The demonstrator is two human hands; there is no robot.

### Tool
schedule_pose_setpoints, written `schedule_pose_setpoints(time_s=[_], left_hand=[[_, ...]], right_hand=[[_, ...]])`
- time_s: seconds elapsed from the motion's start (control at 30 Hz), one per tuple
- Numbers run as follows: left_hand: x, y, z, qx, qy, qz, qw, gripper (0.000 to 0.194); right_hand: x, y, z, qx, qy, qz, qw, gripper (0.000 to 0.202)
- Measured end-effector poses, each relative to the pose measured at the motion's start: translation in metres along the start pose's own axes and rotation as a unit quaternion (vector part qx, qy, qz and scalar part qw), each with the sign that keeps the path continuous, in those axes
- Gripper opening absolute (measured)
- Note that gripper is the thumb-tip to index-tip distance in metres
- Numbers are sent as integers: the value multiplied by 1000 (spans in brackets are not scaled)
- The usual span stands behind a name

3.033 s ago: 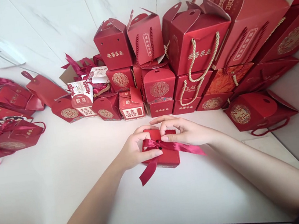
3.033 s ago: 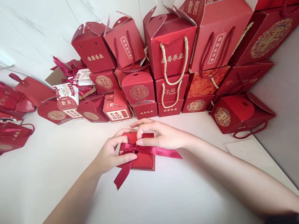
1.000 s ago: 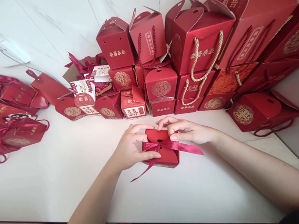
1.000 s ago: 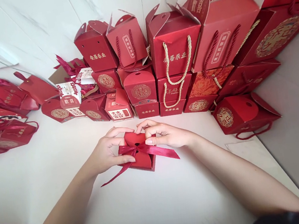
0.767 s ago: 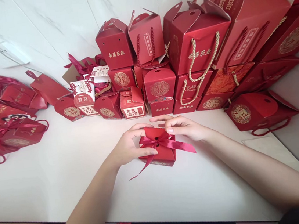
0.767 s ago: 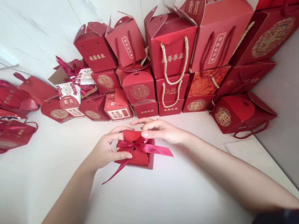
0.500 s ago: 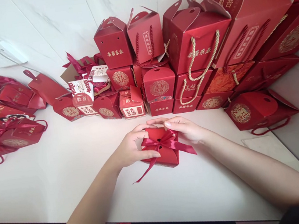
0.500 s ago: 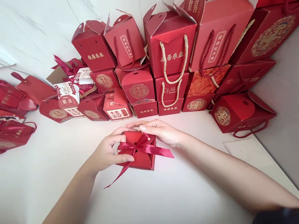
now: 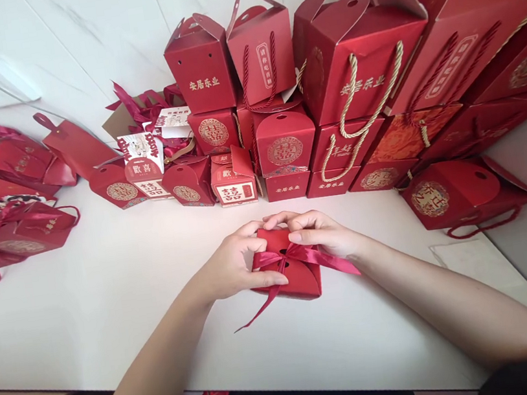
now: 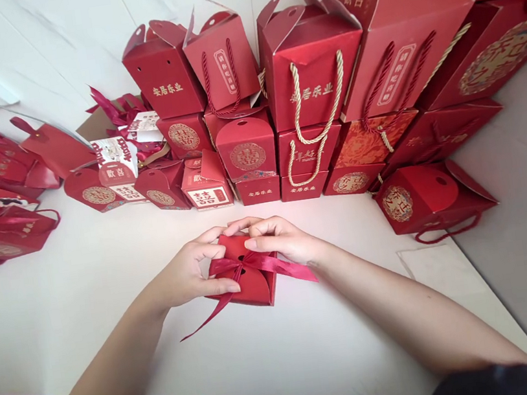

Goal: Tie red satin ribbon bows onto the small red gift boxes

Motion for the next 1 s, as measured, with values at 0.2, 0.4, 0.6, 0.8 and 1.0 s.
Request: schedule_pose_setpoints(time_s=[0.2,0.4,0.6,0.8,1.0], left_hand=[[1,-2,-2,-33,42,10,999,22],[-6,-7,-8,16,102,106,989,29],[-9,-7,-4,47,52,109,991,30],[-5,-5,-5,64,13,100,993,40],[-6,-4,-5,48,23,83,995,27]], right_hand=[[5,-1,-4,10,33,-16,999,37],[13,1,-18,-14,154,-48,987,33],[0,-2,-18,-20,119,-53,991,31],[-4,-9,-1,-10,53,29,998,32],[-1,-8,8,22,55,44,997,33]])
Point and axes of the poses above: each hand's wrist, its own y-axis away from the middle knuckle, its own x-axis out of the back of the hand, z = x × y, the point moved 1 cm from there along -y, towards the middle knuckle, and after that the axes turned 11 degrees about -z, right-handed, at the moved point
